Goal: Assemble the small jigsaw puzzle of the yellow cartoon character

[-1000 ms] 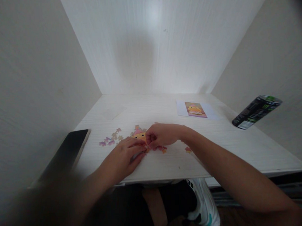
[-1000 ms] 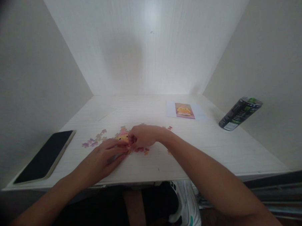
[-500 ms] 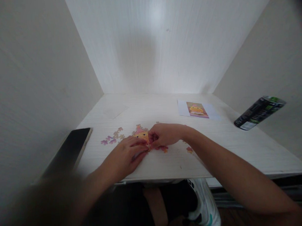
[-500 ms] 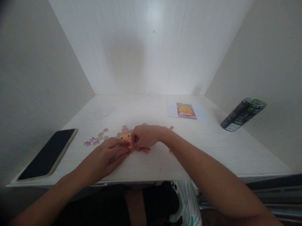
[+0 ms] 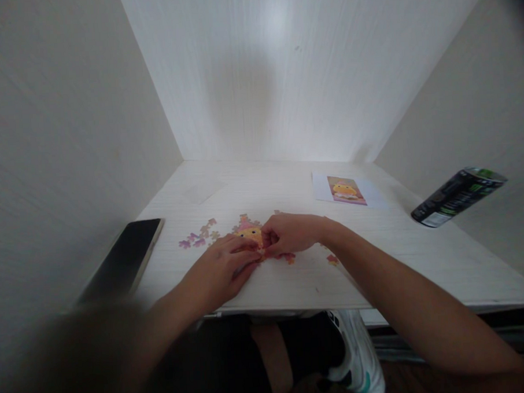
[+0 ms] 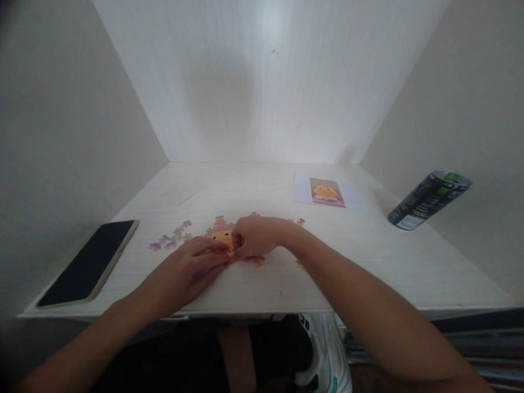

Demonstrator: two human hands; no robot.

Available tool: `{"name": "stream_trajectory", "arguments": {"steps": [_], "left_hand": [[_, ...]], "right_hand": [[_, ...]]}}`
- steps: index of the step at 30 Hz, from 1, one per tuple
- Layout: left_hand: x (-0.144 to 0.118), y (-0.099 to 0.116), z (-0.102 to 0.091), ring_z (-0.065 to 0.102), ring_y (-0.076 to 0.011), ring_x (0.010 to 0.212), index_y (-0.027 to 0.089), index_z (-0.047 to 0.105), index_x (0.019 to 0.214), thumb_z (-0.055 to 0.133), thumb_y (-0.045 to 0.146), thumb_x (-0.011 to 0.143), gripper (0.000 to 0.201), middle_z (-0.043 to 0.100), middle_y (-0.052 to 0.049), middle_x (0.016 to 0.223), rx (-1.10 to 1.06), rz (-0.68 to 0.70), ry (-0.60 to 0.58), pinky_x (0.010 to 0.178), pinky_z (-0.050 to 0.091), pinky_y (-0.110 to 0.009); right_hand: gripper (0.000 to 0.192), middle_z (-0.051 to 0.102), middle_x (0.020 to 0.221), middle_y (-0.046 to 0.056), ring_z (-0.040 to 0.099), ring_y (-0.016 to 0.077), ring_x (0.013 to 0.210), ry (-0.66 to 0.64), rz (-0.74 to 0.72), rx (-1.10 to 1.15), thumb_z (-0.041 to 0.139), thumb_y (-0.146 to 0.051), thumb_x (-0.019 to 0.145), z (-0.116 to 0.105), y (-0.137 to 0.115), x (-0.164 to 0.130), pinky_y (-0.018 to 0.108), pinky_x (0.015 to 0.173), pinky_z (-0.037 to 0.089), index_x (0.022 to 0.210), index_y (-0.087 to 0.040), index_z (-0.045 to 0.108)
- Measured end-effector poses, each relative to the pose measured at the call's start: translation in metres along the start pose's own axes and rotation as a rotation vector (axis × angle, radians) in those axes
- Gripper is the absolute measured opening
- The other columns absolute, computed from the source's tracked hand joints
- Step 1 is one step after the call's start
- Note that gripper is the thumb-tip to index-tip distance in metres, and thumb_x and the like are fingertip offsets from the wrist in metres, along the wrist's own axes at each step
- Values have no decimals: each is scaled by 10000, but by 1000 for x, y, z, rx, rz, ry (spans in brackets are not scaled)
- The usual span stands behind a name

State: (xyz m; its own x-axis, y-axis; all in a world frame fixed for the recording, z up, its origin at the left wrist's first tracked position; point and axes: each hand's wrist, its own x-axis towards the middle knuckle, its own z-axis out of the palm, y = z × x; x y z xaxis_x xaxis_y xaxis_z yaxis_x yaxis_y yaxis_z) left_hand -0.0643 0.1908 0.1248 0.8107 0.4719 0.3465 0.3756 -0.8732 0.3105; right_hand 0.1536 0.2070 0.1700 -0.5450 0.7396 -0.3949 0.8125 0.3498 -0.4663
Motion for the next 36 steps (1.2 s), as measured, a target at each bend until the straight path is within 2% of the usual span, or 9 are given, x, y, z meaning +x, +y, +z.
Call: {"name": "stream_trajectory", "arguments": {"steps": [7, 11, 13, 17, 20, 27, 33, 36], "left_hand": [[0, 1, 0, 578, -220, 1102, 268, 688, 1153, 513, 214, 945, 278, 648, -55, 1189, 15, 4, -20, 985, 486, -414], [-1, 0, 2, 568, -225, 1136, 267, 678, 1169, 498, 209, 951, 289, 638, -58, 1210, 45, 15, -22, 1008, 474, -425], [-3, -1, 3, 567, -225, 1141, 257, 680, 1162, 489, 214, 957, 283, 636, -61, 1214, 64, 16, -27, 1019, 469, -426], [-3, -1, 3, 565, -228, 1150, 263, 666, 1188, 489, 200, 954, 300, 629, -60, 1231, 89, 27, -30, 1028, 465, -433], [-1, 2, 0, 575, -234, 1140, 275, 655, 1212, 488, 180, 947, 327, 622, -68, 1242, 93, 24, -54, 1011, 479, -444], [-2, 6, -2, 576, -246, 1151, 253, 661, 1192, 477, 229, 965, 294, 617, -90, 1242, 98, 13, -69, 1014, 478, -464], [-3, 1, 2, 532, -257, 1219, 240, 665, 1179, 486, 230, 960, 282, 611, -85, 1260, 135, 52, -30, 1060, 438, -479], [-2, 2, 2, 504, -260, 1263, 224, 655, 1197, 482, 229, 962, 291, 597, -98, 1296, 147, 70, -2, 1084, 418, -479]], "right_hand": [[196, 691, 621, 35, 569, 118, 526, 14, 8, -4, 610, -308, 776, 2, 2, 2, 239, 520, 379, 793, -130, 689], [175, 696, 659, 33, 586, 108, 527, -27, -19, 119, 596, -288, 797, -1, 9, 0, 232, 540, 414, 797, -132, 674], [151, 698, 683, 31, 585, 102, 535, 24, -13, 134, 589, -257, 805, -5, 14, -1, 229, 548, 419, 825, -134, 676], [155, 699, 721, 31, 576, 110, 601, 181, -57, 5, 649, -285, 784, -11, 21, -3, 228, 554, 391, 844, -152, 699], [191, 701, 757, 31, 569, 113, 625, 196, -126, -48, 686, -338, 764, -8, 22, 0, 229, 559, 385, 839, -163, 701], [190, 702, 768, 29, 556, 108, 614, 185, -123, -86, 700, -341, 747, -2, 20, 4, 228, 552, 376, 823, -167, 692], [181, 680, 719, 25, 548, 107, 606, 310, -76, -66, 668, -338, 779, -14, 29, -2, 232, 555, 364, 804, -160, 686], [212, 675, 708, 25, 537, 99, 578, 329, -26, -51, 686, -366, 767, -22, 38, -6, 236, 548, 352, 792, -155, 684]]}}
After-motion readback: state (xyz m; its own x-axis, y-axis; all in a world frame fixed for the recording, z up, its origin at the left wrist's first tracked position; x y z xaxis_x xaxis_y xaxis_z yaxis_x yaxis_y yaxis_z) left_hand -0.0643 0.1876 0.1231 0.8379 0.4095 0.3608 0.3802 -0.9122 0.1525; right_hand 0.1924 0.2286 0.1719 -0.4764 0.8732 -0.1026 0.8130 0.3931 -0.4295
